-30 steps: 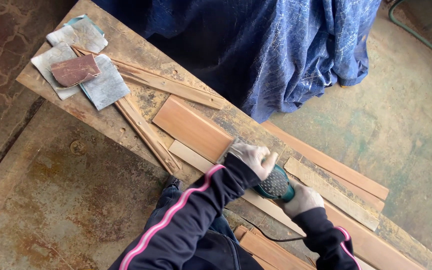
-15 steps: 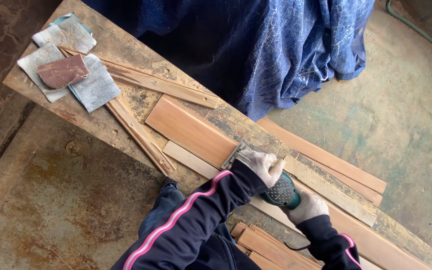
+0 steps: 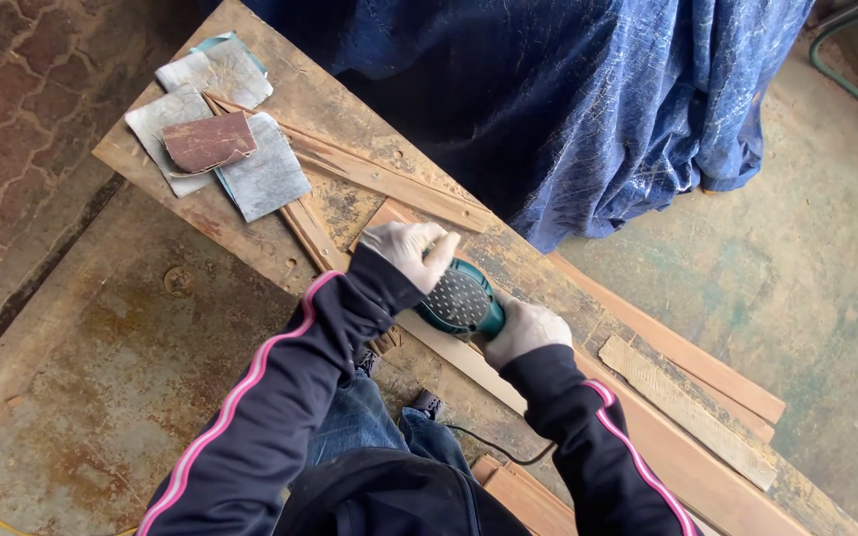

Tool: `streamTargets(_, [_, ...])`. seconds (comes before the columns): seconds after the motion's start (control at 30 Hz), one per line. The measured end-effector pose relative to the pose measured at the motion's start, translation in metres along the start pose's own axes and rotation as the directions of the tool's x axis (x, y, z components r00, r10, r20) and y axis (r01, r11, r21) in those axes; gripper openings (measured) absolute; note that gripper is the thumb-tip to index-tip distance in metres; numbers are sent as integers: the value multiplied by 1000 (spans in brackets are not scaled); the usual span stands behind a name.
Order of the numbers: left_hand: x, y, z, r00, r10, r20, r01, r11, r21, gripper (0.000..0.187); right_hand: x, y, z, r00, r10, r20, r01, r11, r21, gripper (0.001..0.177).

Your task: Sanding wooden planks at a workbench using a power sander and manual sandpaper.

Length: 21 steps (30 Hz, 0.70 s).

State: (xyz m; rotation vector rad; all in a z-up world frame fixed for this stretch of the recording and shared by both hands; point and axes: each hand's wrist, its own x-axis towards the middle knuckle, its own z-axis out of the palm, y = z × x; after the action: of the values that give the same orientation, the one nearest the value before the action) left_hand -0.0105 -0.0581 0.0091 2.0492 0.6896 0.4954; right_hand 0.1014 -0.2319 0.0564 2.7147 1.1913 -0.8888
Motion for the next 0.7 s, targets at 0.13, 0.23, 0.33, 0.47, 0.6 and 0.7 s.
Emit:
streamTargets(0.13, [8,-23,-29,1000,12,4,-13,997,82,30,12,-43,-14,999,-7,36,8,1000,-16,44])
streamTargets(0.23, [8,-20,-35,999,39,13,-40,987,158,31,10,-46,-14,993,52,101,-52,999,-6,42])
streamTargets(0.33, [4,-2,-17,995,74,71,-84,984,154,30,-5,-21,-7,990,91,109,-99,993,71,37])
streamTargets(0.47, [-5,25,37,948,256,188,-258,966,-15,25,-51,36,8,984,180,4,-176,958,227,36])
streamTargets(0.6, [-17,72,97,872,238,429,-283,958,45,23,-115,87,33,933,347,-92,-286,875,391,27])
streamTargets(0.7, [-44,102,145,761,266,592,-329,944,-1,23,-175,111,56,878,461,-129,-348,799,489,23])
